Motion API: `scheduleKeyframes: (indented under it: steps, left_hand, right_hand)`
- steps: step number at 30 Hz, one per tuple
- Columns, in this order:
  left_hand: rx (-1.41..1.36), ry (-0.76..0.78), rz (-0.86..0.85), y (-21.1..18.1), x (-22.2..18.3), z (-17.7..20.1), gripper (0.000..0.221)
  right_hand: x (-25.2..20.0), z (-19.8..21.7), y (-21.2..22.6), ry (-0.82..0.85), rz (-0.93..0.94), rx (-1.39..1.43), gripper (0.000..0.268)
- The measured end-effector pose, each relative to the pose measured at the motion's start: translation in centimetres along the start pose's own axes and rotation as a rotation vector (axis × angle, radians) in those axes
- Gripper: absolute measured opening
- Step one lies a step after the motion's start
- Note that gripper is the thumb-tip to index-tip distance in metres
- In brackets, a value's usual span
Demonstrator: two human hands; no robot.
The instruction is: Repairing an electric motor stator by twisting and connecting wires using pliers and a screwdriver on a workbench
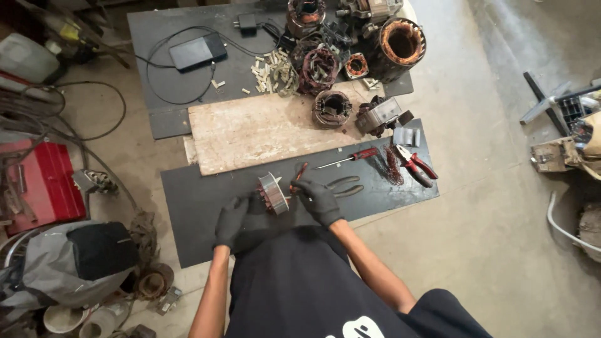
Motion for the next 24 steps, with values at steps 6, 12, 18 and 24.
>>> scheduleKeyframes:
  steps: [6, 12, 18, 24]
  left_hand:
    - [0.366, 0.046, -0.269, -4.2, -3.4, -5.6, 0.04]
    - [0.977, -0.541, -0.476, 0.9, 0.2, -10.4, 0.017]
    - [0.439, -0.066, -0.397, -0.5, -0.3, -6.7, 0.031]
    - [0.006, 0.226, 0.37, -2.6, 0.5, -3.9, 0.052]
  right_hand:
    - [1.2, -1.3, -1.2, 0.31, -0.004, -0.126, 0.019]
    - [2.7, -3.3, -3.3, 0.309, -0.063, -0.315, 0.019]
    - [2.5, -1.8, 0.0, 0.433, -0.212, -0.333, 0.023]
    - [2.5, -0.5, 2.6, 0.513, -0.327, -0.307, 0.026]
Point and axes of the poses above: each hand's wrist, its own x-axis towards the middle knuckle, its own z-axis out of the back of the hand, y = z × x, the point moved 1 cm from there along x, towards the middle knuckle, and after that the axes turned 14 degrees about -z, right-handed, at the moved point
